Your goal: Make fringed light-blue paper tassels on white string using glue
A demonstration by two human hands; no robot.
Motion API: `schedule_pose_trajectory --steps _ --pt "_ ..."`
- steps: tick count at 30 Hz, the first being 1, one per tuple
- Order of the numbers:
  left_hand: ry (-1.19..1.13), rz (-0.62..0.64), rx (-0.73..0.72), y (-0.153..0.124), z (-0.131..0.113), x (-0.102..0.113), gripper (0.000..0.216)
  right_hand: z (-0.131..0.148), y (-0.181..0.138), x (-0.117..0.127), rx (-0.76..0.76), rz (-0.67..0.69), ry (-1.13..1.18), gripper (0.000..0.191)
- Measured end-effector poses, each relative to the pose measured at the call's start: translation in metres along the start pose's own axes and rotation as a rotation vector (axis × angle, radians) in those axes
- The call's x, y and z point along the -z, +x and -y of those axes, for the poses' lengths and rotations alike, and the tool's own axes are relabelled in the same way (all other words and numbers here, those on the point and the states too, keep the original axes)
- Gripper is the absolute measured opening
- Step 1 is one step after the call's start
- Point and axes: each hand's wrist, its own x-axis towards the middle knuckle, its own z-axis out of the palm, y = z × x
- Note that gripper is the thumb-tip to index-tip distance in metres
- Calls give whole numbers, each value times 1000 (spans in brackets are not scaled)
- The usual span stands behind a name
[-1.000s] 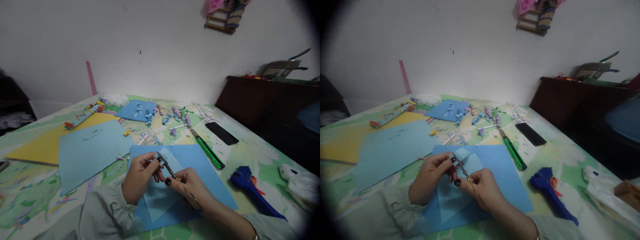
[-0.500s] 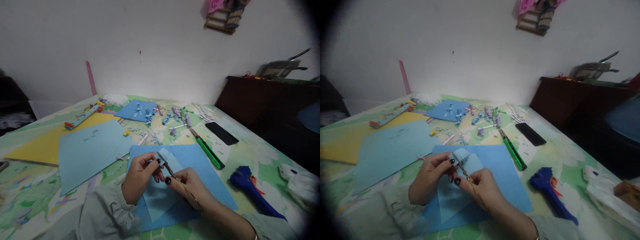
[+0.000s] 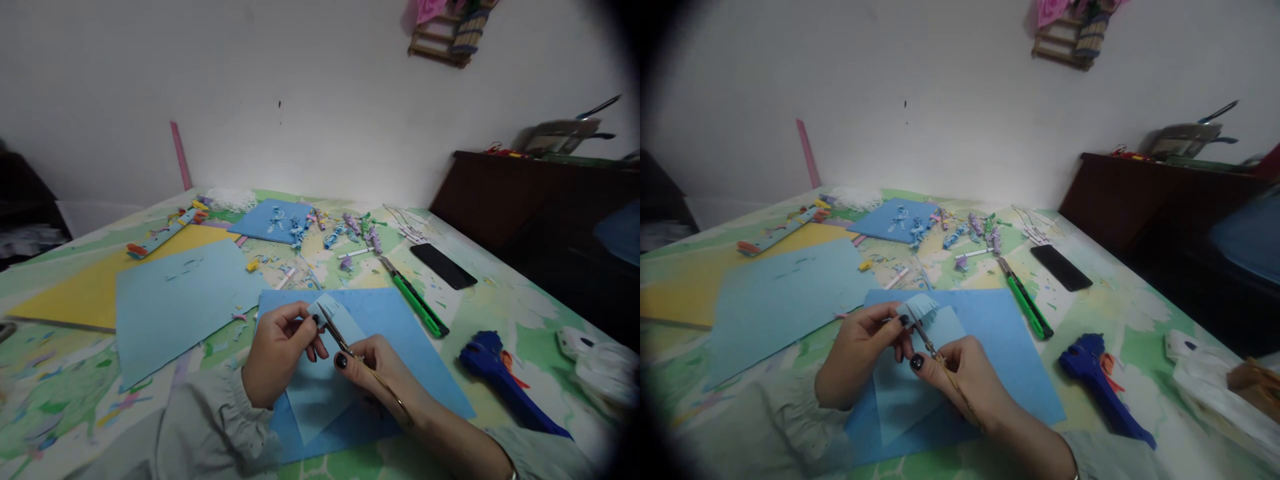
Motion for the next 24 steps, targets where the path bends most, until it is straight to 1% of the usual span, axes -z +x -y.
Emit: schedule_pose_trajectory --steps 7,13,17,24 --pt "28 -25 -18 -1 -3 -1 16 0 2 1 18 6 -7 57" --pt "41 -17 -38 -1 -1 -1 17 -1 3 -1 -15 -8 -37 58" --pt "37 -10 -34 -1 0 -1 17 -1 3 -1 5 -17 -52 57" --pt "45 -5 -28 -1 0 -1 18 -2 4 -1 -8 -3 -52 59"
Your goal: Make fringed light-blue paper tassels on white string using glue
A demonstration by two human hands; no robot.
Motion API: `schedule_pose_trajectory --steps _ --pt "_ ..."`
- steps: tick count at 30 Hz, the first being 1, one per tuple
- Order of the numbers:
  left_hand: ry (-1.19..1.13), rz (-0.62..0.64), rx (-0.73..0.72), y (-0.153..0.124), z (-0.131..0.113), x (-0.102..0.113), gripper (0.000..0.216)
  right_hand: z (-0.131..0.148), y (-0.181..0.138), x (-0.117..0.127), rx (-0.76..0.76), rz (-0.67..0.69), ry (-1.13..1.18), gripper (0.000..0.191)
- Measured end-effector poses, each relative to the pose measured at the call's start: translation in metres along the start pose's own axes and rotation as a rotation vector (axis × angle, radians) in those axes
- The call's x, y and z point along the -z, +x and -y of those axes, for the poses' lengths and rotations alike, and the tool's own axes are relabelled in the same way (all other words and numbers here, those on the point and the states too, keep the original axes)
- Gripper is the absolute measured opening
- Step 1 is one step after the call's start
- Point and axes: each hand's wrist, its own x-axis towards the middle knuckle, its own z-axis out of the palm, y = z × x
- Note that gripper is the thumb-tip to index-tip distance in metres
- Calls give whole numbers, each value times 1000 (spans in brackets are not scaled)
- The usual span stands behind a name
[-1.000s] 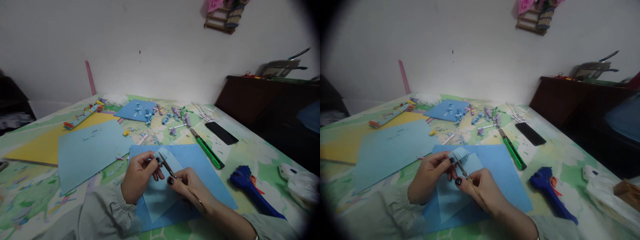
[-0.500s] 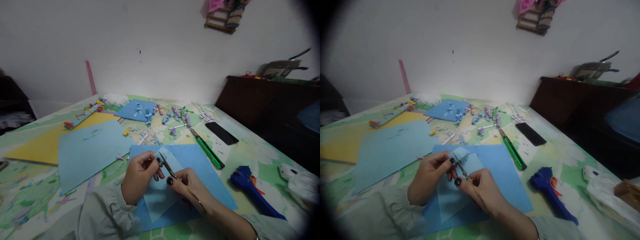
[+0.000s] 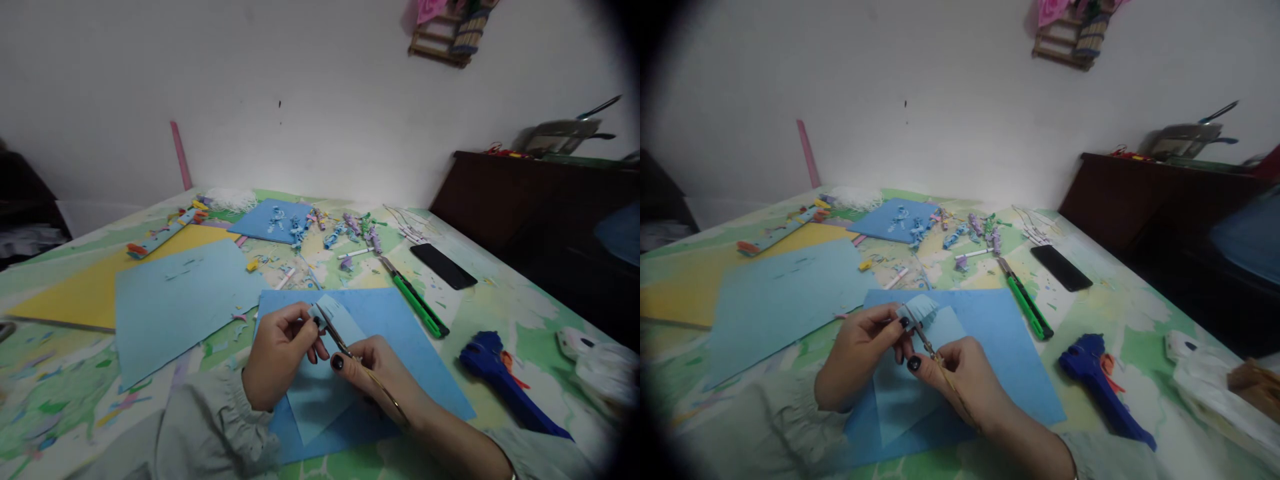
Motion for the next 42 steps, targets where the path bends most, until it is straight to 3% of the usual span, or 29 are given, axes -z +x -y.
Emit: schedule_pose_trajectory --steps 42 --pt "0 40 6 0 3 2 19 0 2 -1 8 -51 -74 60"
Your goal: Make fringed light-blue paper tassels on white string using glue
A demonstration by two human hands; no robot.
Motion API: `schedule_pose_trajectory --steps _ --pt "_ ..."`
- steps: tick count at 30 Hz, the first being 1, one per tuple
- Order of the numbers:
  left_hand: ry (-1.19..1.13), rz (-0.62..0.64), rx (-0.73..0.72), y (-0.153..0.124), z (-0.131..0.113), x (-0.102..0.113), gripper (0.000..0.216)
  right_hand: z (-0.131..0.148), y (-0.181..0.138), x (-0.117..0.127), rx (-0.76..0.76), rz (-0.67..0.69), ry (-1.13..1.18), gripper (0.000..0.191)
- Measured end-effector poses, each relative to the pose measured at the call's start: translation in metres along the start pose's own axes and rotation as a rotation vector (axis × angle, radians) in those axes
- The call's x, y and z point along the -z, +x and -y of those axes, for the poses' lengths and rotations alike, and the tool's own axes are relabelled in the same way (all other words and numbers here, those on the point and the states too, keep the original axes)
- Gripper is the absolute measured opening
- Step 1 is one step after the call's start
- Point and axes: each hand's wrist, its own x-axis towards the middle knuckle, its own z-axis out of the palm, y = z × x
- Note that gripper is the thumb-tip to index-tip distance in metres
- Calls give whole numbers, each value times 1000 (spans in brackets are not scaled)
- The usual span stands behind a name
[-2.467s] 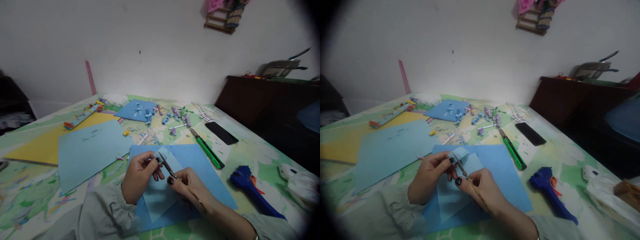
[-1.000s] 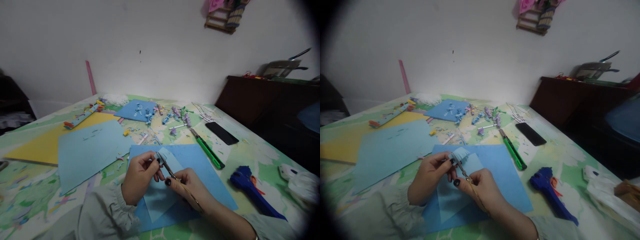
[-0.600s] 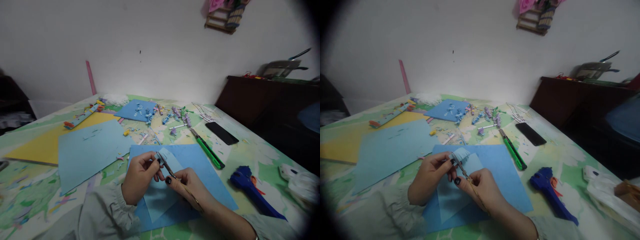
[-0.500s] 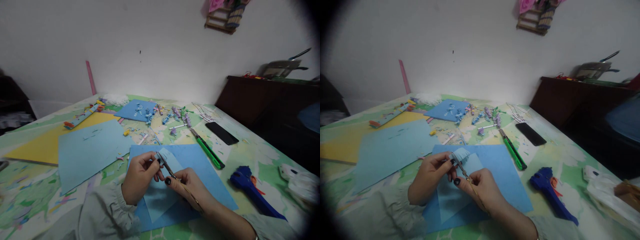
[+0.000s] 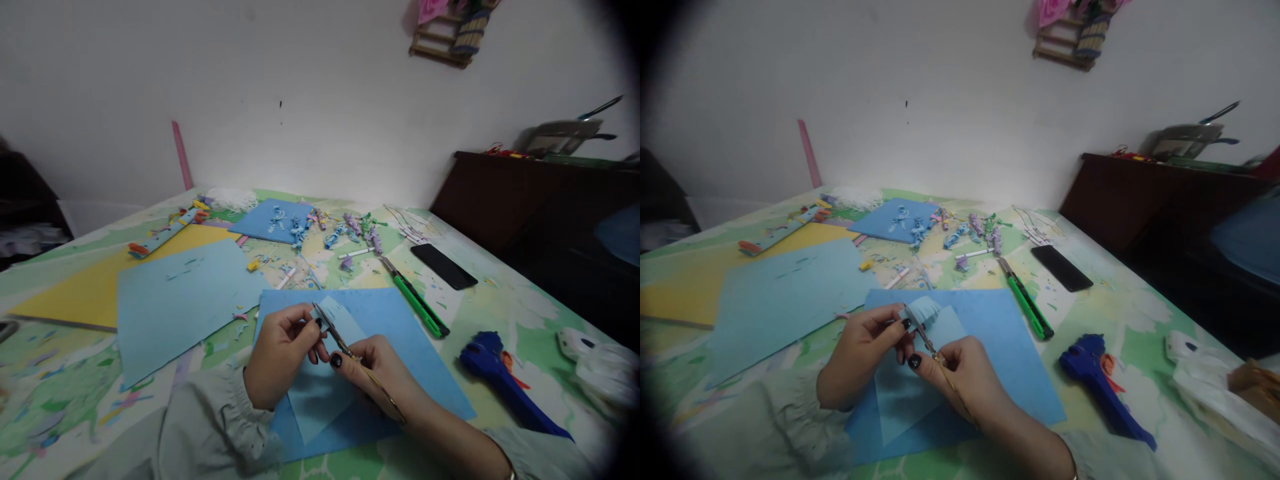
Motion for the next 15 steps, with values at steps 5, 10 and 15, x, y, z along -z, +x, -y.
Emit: schedule_pose_trajectory --steps 5,10,15 --pt "-13 11 5 0 0 0 18 -1 1 0 -1 -9 -14 59" --pt "-8 23 12 0 0 0 19 -3 2 1 0 4 1 58" --pt "-6 22 14 0 -1 0 19 -3 2 1 -14 -2 14 58"
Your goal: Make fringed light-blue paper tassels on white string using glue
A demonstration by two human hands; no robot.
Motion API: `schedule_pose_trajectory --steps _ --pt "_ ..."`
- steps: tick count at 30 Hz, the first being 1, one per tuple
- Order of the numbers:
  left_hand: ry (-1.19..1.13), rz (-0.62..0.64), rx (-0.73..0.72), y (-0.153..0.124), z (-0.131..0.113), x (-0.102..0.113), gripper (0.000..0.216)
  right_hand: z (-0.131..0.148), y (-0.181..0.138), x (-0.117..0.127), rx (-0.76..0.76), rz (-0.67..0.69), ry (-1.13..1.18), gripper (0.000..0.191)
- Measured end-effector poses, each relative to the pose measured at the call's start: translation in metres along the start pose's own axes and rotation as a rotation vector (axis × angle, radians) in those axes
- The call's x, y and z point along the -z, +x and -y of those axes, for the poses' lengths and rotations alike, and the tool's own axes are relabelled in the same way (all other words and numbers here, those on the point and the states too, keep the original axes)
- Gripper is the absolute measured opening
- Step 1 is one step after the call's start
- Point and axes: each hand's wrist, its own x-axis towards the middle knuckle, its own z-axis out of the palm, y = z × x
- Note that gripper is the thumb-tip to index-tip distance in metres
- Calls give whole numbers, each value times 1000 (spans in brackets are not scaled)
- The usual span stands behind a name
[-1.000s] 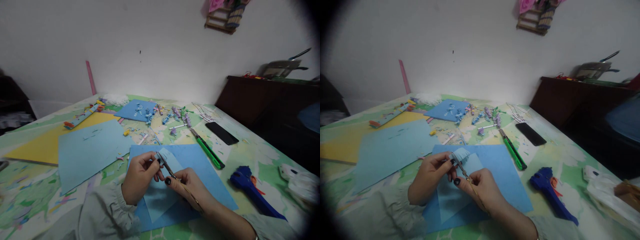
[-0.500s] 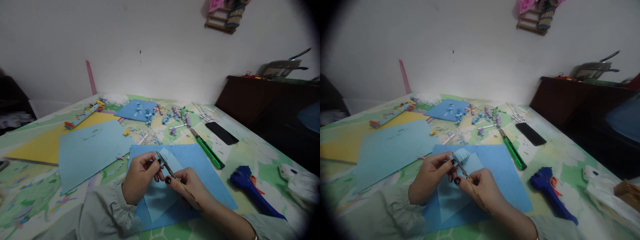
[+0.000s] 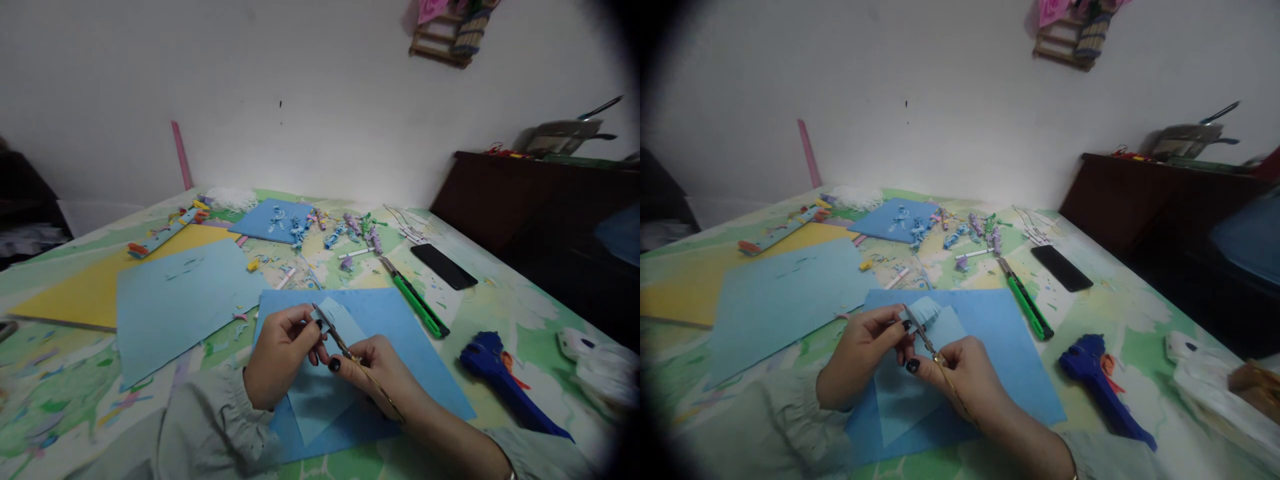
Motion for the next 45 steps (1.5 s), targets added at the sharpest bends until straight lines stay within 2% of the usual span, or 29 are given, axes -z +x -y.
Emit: schedule_pose_trajectory --steps 10,19,45 --pt "-21 -20 2 0 -1 0 20 4 -7 2 14 79 82 59" --pt "-5 -77 3 0 -3 -1 16 3 -7 4 44 87 108 55" --pt "10 -38 8 0 -3 -1 19 4 -2 -1 5 3 -42 60"
